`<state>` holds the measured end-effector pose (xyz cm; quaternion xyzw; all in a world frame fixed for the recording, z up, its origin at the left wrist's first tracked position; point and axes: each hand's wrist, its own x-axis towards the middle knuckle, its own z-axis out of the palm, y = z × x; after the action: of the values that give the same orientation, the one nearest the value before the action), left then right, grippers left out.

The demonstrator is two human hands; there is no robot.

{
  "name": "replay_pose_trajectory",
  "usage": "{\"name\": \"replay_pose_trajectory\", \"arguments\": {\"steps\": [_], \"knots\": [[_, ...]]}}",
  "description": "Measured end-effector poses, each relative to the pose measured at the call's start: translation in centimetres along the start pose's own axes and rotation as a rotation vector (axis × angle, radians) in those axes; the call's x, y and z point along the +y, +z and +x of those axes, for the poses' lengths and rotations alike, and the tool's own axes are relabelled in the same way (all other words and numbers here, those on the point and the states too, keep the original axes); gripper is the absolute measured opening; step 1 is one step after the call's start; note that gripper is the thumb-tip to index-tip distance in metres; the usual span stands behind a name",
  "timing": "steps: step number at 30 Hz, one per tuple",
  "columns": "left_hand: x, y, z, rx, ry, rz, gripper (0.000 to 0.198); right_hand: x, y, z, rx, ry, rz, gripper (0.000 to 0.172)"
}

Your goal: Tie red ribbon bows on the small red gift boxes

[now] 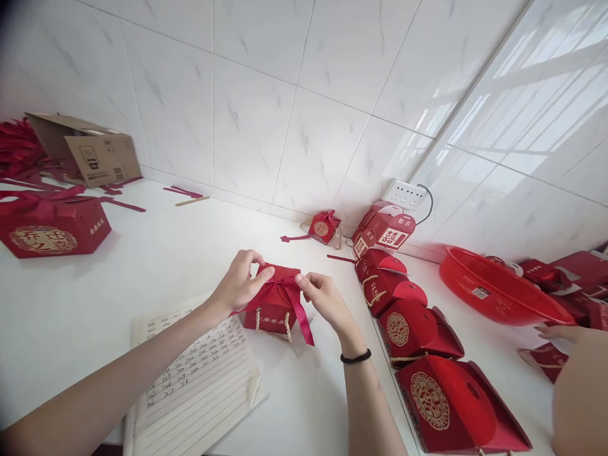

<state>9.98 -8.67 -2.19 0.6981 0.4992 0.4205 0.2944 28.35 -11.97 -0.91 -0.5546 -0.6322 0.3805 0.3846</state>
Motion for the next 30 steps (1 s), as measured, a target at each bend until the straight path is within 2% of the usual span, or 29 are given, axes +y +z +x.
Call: {"name": "replay_pose_trajectory", "arguments": {"steps": [2, 6, 16, 21, 25, 30], "knots": [[0.4, -0.4, -0.1, -0.029, -0.021, 0.093, 0.028, -0.4, 0.4, -0.1, 0.014, 0.015, 0.023, 0.054], [1.0, -0.9, -0.2, -0.114, -0.023, 0.133, 0.031, -0.3, 0.7, -0.1, 0.002, 0.029, 0.118, 0.048], [1.1, -1.0, 0.0, -0.126, -0.068, 0.157, 0.031, 0.8, 0.5, 0.1, -0.106, -0.03, 0.353, 0.041], [1.4, -1.0, -0.2, -0.108, -0.079, 0.205, 0.028, 1.2, 0.3, 0.1, -0.142, -0.013, 0.458, 0.04], [1.3, -0.7, -0.3, -0.095, -0.067, 0.244, 0.027, 1.3, 0.5, 0.2, -0.126, 0.012, 0.511, 0.039], [0.4, -0.4, 0.1, -0.085, -0.052, 0.181, 0.028, 1.7, 0.6, 0.6, -0.018, 0.073, 0.477, 0.04]]}}
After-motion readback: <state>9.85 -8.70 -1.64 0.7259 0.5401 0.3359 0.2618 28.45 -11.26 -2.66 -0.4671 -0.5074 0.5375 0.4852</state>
